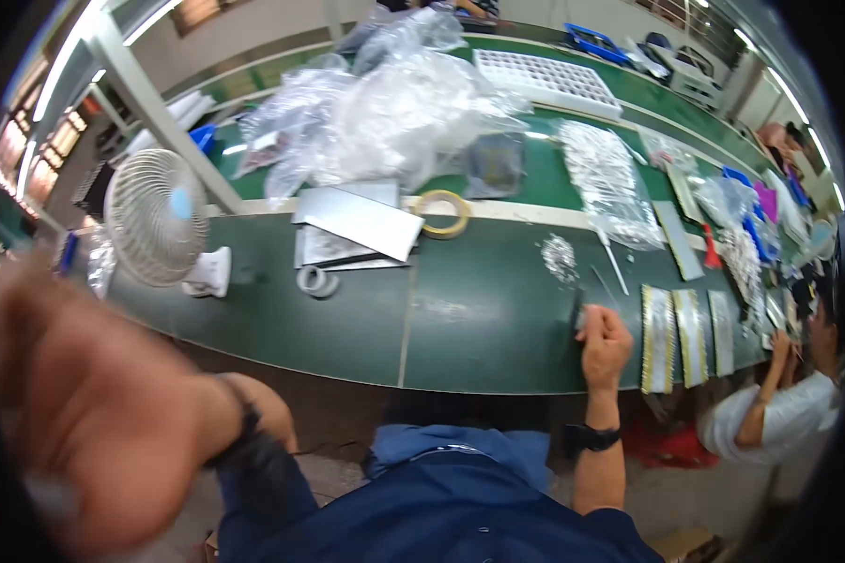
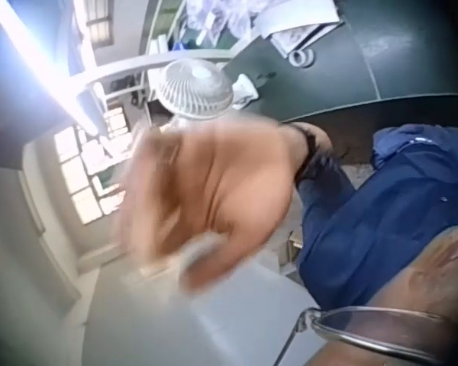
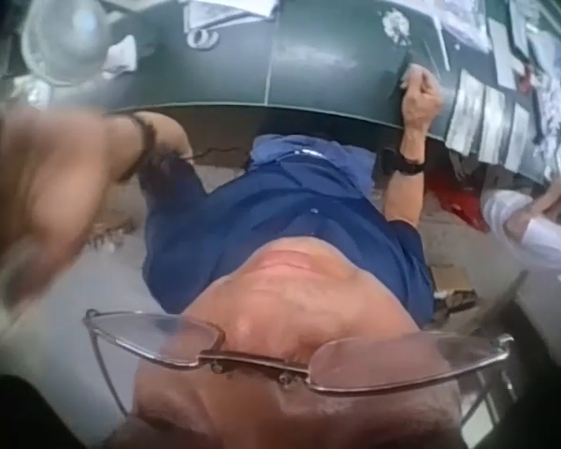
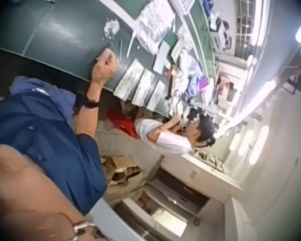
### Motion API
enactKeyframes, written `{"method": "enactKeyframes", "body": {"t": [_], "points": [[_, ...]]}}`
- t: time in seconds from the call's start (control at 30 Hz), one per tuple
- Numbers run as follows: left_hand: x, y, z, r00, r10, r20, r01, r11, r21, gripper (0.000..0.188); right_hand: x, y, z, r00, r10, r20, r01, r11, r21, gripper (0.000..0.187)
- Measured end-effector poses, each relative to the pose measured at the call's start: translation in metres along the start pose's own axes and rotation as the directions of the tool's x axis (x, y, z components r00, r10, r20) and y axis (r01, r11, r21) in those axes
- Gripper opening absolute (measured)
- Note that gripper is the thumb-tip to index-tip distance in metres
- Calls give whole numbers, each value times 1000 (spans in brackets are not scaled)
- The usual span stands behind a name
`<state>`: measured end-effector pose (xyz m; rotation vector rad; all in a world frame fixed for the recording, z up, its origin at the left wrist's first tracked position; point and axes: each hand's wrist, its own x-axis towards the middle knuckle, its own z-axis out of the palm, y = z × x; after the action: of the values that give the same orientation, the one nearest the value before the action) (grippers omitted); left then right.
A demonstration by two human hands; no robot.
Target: The person uses tweezers to place small components onto a metal plate, then applies tape to a larger metal plate and trims it with a blade. Finally, they fold the larger plate and press the edges together by hand.
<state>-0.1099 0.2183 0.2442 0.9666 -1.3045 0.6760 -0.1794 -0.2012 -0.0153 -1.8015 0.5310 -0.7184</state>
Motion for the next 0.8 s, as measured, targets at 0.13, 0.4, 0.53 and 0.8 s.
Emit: {"method": "enactKeyframes", "body": {"t": [0.13, 0.4, 0.53, 0.8], "points": [[-43, -149, 10, 845, -465, 264, 297, 819, 491, 19, 6, 12, -6, 999, -10, -41, 11, 1000, 17, 25], [-115, -271, -40, 277, -797, 537, -165, 511, 844, 53, 10, 9, -4, 998, -24, -58, 24, 1000, 12, 26], [-117, -280, -45, 154, -795, 587, -213, 553, 805, 57, 5, 8, 1, 995, -15, -102, 13, 1000, -13, 26], [-127, -304, -52, 158, -763, 627, -136, 612, 779, 57, 2, 4, -5, 996, 17, -88, -19, 1000, -16, 27]]}}
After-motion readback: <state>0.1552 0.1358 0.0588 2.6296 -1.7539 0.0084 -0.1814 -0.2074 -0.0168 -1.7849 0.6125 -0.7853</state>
